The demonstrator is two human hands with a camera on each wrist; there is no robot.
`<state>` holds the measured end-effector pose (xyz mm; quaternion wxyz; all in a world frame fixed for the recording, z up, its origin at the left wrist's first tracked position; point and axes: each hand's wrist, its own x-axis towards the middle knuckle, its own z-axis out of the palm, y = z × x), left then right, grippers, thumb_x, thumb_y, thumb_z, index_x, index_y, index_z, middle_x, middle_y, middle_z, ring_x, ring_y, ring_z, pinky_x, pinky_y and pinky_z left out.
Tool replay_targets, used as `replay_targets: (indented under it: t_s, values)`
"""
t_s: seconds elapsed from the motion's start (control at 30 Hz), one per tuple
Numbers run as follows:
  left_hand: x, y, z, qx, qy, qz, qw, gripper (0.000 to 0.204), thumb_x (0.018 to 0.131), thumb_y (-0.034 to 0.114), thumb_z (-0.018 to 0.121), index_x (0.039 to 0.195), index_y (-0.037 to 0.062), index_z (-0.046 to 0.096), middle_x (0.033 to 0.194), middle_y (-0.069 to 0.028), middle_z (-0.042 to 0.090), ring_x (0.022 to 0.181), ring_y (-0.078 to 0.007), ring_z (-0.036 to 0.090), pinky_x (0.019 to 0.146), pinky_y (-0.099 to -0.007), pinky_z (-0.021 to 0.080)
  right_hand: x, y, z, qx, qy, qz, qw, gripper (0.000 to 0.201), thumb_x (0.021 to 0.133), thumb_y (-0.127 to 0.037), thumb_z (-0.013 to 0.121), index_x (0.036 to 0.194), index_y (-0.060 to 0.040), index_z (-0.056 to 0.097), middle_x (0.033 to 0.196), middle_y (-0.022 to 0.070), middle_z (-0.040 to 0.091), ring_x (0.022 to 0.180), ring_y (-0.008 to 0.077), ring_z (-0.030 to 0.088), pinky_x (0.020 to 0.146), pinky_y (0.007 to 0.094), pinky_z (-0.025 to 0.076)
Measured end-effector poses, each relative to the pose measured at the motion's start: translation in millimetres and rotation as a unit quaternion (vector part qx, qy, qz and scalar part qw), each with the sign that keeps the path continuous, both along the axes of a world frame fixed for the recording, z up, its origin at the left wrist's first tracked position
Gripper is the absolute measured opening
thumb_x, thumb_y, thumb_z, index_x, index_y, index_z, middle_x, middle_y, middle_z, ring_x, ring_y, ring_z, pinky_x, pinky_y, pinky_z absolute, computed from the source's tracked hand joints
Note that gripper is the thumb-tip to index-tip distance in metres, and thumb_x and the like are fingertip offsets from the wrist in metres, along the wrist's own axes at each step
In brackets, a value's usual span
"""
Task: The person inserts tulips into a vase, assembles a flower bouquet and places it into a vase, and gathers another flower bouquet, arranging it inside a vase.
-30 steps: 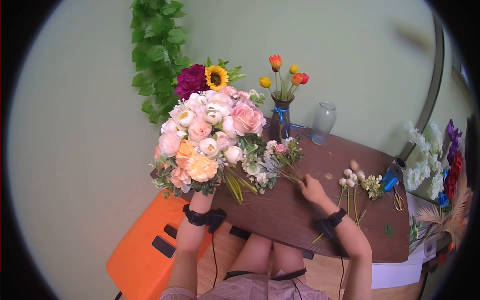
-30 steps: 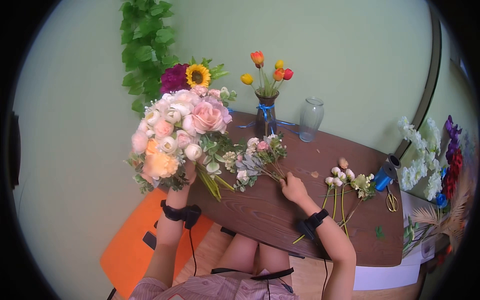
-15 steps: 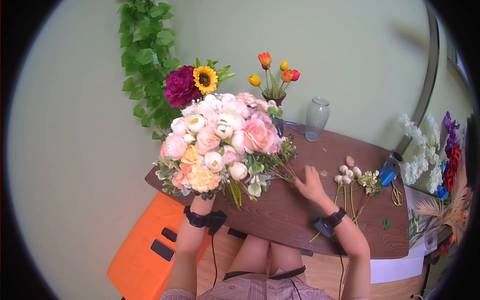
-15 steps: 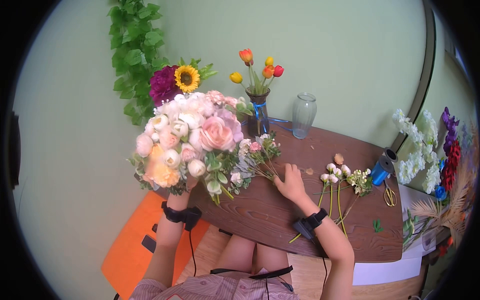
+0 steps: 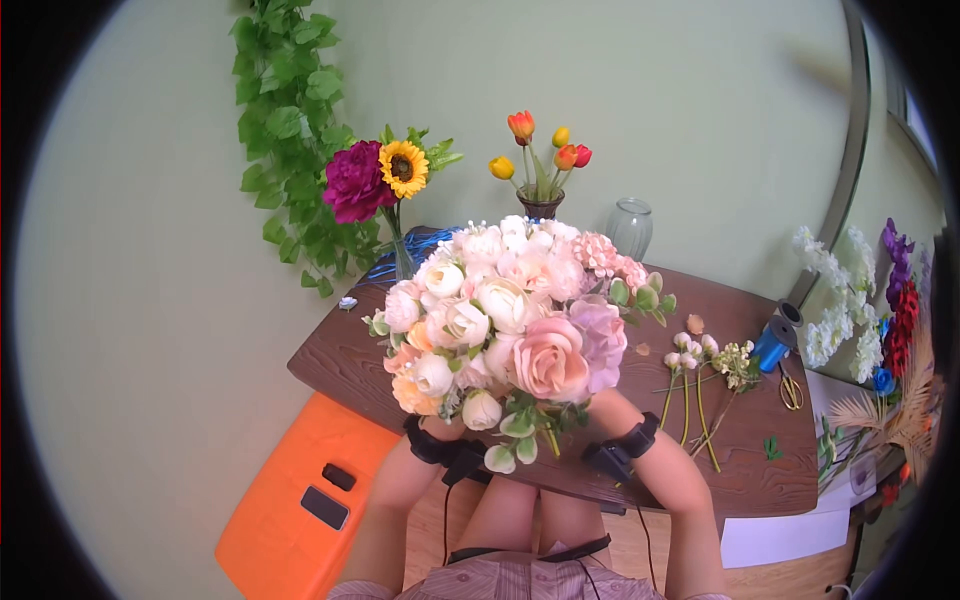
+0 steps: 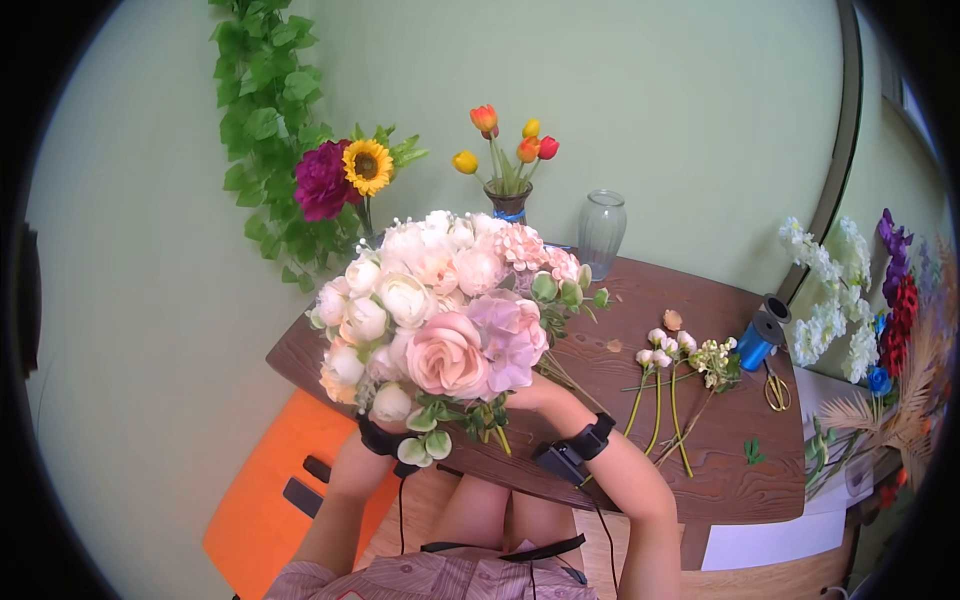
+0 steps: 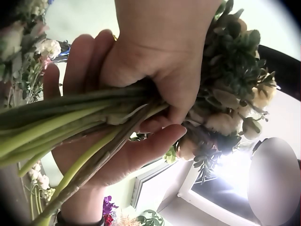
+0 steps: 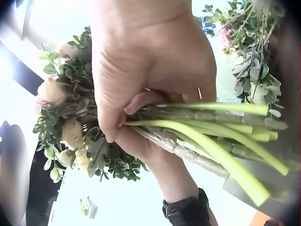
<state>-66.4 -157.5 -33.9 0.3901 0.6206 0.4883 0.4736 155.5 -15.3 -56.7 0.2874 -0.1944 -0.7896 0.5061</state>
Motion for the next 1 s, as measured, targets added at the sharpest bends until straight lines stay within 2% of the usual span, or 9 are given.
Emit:
replay_targets:
  t_s: [0.07,0.1,0.13,0.23,0.4,0.57,0.7,0.73,1.0]
  values:
    - [-1,0,-6,-0.185,0.002,0.063,0.981,0.028,0.078,0.005,0.044,0.104,-0.0033,0.051,0.089,-0.0107,0.055,0.078,-0.0195,0.051,0.069,-0.0309,0.041,-6,3,5,0.008,-0.007,-0.008,1.000,0.044,0.075,-0.019,0.064,0.113,-0.0018,0.050,0.109,0.0143,0.054,0.103,0.0209,0.051,0.089,0.0318,0.039]
    - [-2,1,-12,-0.185,-0.044,0.049,0.981,0.031,0.079,0.009,0.045,0.107,-0.0034,0.051,0.093,-0.0115,0.056,0.084,-0.0201,0.051,0.074,-0.0301,0.041,-7,3,6,0.011,-0.011,-0.011,1.000,0.044,0.074,-0.019,0.064,0.113,-0.0018,0.050,0.109,0.0143,0.054,0.103,0.0210,0.051,0.089,0.0318,0.039]
    - [7,12,-24,0.040,-0.041,0.040,0.998,0.030,0.080,0.014,0.046,0.104,-0.0043,0.051,0.093,-0.0116,0.057,0.083,-0.0211,0.052,0.074,-0.0312,0.041,-39,18,29,0.015,-0.015,-0.014,1.000,0.044,0.074,-0.019,0.064,0.112,-0.0018,0.050,0.109,0.0144,0.054,0.103,0.0210,0.051,0.089,0.0318,0.039]
    - [-5,19,-57,0.001,-0.071,0.049,0.996,0.032,0.081,0.017,0.046,0.105,-0.0035,0.051,0.096,-0.0122,0.057,0.086,-0.0221,0.052,0.076,-0.0317,0.041,-10,-5,10,0.024,-0.025,-0.024,0.999,0.044,0.074,-0.019,0.064,0.112,-0.0019,0.050,0.109,0.0146,0.054,0.103,0.0213,0.052,0.089,0.0318,0.039]
    - [-19,12,-71,-0.030,0.200,0.106,0.974,0.048,0.075,0.004,0.062,0.117,0.0054,0.040,0.112,-0.0080,0.049,0.094,-0.0201,0.053,0.079,-0.0325,0.046,-12,6,9,0.040,-0.043,-0.042,0.997,0.044,0.074,-0.019,0.064,0.112,-0.0020,0.050,0.109,0.0149,0.054,0.103,0.0217,0.052,0.088,0.0319,0.039]
    - [-15,12,-83,-0.023,-0.103,0.096,0.990,0.033,0.080,0.014,0.052,0.110,0.0018,0.050,0.106,-0.0128,0.056,0.098,-0.0236,0.053,0.083,-0.0326,0.041,-12,6,7,0.055,-0.061,-0.058,0.995,0.044,0.074,-0.020,0.064,0.112,-0.0021,0.051,0.109,0.0152,0.054,0.103,0.0221,0.052,0.088,0.0319,0.039]
    - [-17,15,-78,-0.134,-0.068,0.124,0.981,0.034,0.080,0.015,0.054,0.111,0.0021,0.049,0.109,-0.0117,0.055,0.101,-0.0220,0.051,0.085,-0.0323,0.040,45,-32,-48,0.064,-0.075,-0.072,0.993,0.044,0.073,-0.020,0.064,0.112,-0.0021,0.051,0.109,0.0155,0.054,0.103,0.0224,0.052,0.088,0.0319,0.039]
    - [-21,15,-86,-0.115,0.001,0.126,0.985,0.035,0.080,0.016,0.053,0.111,0.0015,0.049,0.109,-0.0118,0.055,0.100,-0.0215,0.051,0.085,-0.0322,0.040,104,-68,-101,0.068,-0.079,-0.076,0.992,0.044,0.073,-0.020,0.064,0.112,-0.0022,0.051,0.109,0.0156,0.054,0.103,0.0225,0.052,0.088,0.0319,0.039]
    - [-21,31,-103,0.115,0.104,0.085,0.984,0.036,0.081,0.018,0.054,0.112,0.0004,0.048,0.108,-0.0101,0.055,0.099,-0.0205,0.051,0.085,-0.0311,0.041,107,-66,-103,0.094,-0.108,-0.105,0.984,0.045,0.073,-0.020,0.065,0.111,-0.0023,0.051,0.109,0.0161,0.054,0.103,0.0231,0.052,0.087,0.0320,0.040]
